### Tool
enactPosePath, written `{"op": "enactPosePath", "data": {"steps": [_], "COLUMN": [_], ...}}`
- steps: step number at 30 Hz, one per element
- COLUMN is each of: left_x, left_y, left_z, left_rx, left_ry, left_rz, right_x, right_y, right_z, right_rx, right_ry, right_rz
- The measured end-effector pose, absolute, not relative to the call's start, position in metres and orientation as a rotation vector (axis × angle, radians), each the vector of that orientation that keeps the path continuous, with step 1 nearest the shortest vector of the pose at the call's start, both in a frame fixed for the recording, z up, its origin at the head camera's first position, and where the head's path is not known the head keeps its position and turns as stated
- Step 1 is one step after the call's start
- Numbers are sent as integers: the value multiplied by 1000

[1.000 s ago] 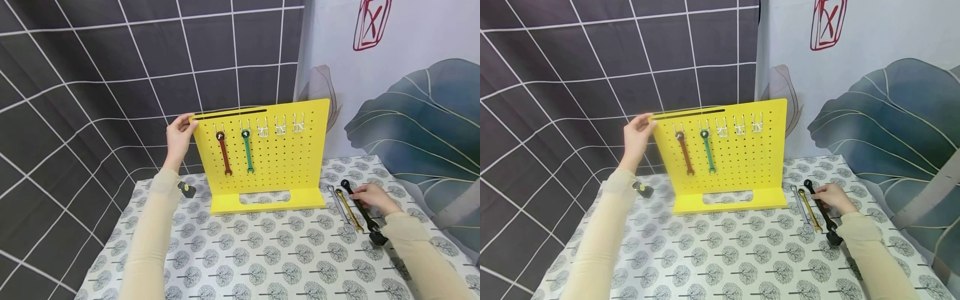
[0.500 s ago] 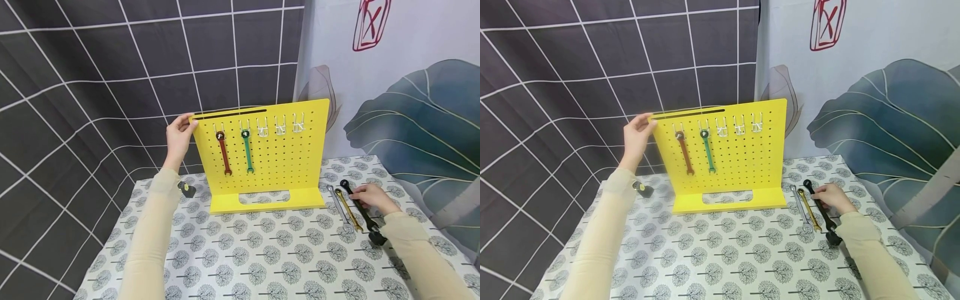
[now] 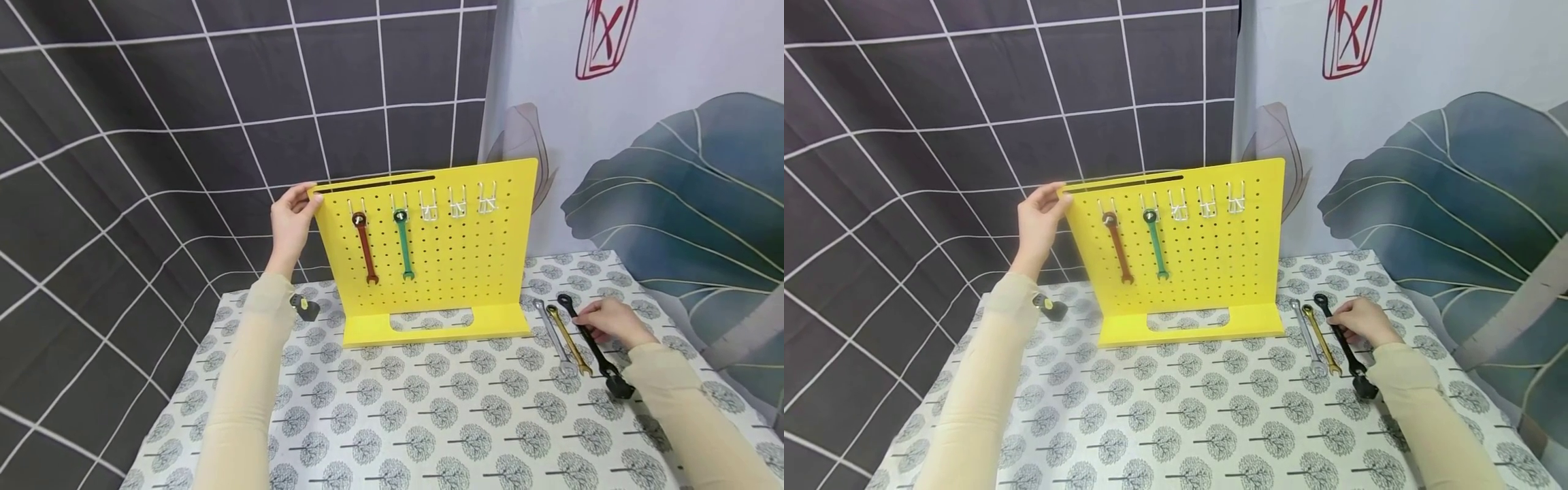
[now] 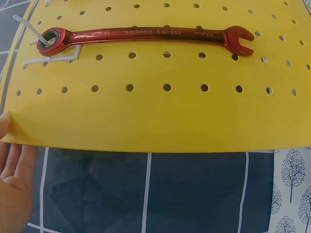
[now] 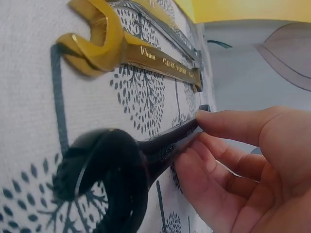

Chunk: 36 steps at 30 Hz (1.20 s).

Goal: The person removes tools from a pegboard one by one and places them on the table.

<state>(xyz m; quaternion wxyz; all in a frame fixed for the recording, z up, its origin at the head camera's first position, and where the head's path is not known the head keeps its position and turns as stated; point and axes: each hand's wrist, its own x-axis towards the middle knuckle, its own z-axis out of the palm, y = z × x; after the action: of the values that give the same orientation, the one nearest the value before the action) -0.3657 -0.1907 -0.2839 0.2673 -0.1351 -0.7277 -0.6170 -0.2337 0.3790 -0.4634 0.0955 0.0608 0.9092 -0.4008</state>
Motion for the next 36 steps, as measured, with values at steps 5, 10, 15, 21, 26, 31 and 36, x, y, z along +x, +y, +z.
{"op": "enactPosePath", "data": {"steps": [5,10,15,21,26,31,36], "left_x": [-367,-367,-366,-366,-365,-365,-368], "left_y": [-192,-193,-194,-194,-193,-192,-192], "left_z": [-285,-286,-287,-285,-285,-287,-287], "left_rx": [-355,-353,-357,-358,-366,-355,-363], "left_ry": [-1966,-1965,-1959,-1955,-1960,-1959,-1951], "left_rz": [-1666,-1660,-1656,-1670,-1680,-1691,-1680], "right_x": [-235,-236,-235,-234,-232,-231,-232], "right_y": [379,379,378,376,375,374,368], "right_z": [-463,-463,-461,-460,-463,-462,-451], "right_rx": [211,210,189,200,232,196,81], "right_ry": [2676,2668,2669,2668,2685,2727,2884], "right_rz": [-1195,-1192,-1192,-1212,-1209,-1173,-1008]}}
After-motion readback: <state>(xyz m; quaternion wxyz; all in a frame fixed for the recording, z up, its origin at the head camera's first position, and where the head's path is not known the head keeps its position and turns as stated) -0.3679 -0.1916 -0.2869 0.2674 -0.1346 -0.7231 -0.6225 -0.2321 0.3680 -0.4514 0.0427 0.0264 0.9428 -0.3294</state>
